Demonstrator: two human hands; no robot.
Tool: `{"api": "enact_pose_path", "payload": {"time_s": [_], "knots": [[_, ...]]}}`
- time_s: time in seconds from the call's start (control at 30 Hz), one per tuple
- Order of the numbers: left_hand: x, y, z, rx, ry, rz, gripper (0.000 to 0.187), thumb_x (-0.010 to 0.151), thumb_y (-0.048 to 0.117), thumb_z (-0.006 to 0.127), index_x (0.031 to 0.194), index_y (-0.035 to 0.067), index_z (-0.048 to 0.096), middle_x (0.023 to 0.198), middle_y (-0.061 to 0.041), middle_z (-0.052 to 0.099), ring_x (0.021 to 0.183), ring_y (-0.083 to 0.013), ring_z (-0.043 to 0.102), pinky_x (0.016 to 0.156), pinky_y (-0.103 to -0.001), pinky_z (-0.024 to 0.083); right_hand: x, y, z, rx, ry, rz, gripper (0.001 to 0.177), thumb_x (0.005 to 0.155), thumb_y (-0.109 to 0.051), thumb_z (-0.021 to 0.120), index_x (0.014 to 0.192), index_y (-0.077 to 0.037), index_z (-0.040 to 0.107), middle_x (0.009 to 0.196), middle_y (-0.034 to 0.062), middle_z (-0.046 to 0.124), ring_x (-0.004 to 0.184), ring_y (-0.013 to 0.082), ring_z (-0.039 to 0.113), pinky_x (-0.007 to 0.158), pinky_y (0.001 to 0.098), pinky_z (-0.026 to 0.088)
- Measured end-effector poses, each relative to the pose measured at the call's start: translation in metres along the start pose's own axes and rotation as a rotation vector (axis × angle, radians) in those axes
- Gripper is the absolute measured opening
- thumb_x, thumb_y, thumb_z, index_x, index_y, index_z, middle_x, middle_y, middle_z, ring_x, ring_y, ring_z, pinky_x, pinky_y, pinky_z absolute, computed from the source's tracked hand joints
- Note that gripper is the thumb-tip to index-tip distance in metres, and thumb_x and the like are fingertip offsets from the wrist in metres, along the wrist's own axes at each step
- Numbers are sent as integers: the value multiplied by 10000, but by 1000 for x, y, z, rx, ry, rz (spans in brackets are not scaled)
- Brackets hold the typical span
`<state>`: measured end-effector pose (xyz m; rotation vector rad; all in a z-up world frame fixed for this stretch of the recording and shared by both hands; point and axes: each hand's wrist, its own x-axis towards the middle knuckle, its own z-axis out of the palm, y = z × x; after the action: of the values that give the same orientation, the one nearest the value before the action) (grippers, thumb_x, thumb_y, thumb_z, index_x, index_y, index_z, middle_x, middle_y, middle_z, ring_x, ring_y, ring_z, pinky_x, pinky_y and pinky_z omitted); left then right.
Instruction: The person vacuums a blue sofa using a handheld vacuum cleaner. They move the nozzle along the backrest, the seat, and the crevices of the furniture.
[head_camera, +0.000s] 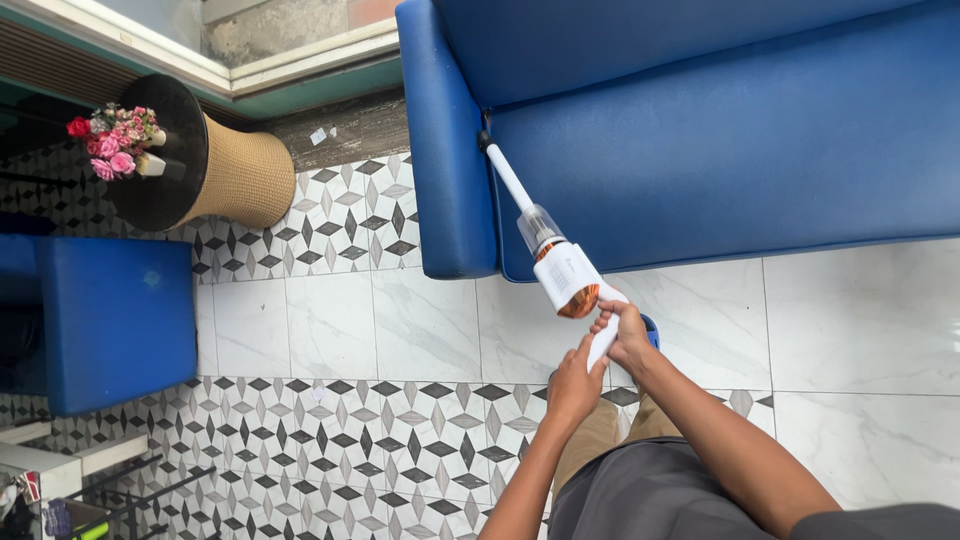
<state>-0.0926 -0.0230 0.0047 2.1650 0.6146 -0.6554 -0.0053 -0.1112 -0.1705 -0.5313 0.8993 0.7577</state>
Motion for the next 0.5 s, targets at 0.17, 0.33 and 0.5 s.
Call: {"api": "enact_pose_path", "payload": {"time_s": [0.17,0.33,0.5], "knots": [[-53,-44,20,-85,-124,38,627,973,325,606,1520,96,404,1251,-247,625,1155,-422,614,959,-494,484,-37,46,-56,-9,77,57,284,833,-39,562,1104,-106,510,665,-23,423,541,109,422,520,282,412],[-99,-79,38,-144,-255,136,754,915,275,671,1546,37,333,1317,-290,601,1219,-437,587,1021,-478,456,-82,86,-103,-18,158,95,222,834,-64,570,1036,-133,512,646,-22,422,532,106,415,521,284,402],[-132,-100,42,-92,-447,61,794,921,275,668,1540,-17,264,1307,-336,586,1197,-464,601,1020,-486,463,-109,122,-139,30,118,126,177,841,-65,596,884,-107,430,646,-19,434,531,115,432,526,295,421]]}}
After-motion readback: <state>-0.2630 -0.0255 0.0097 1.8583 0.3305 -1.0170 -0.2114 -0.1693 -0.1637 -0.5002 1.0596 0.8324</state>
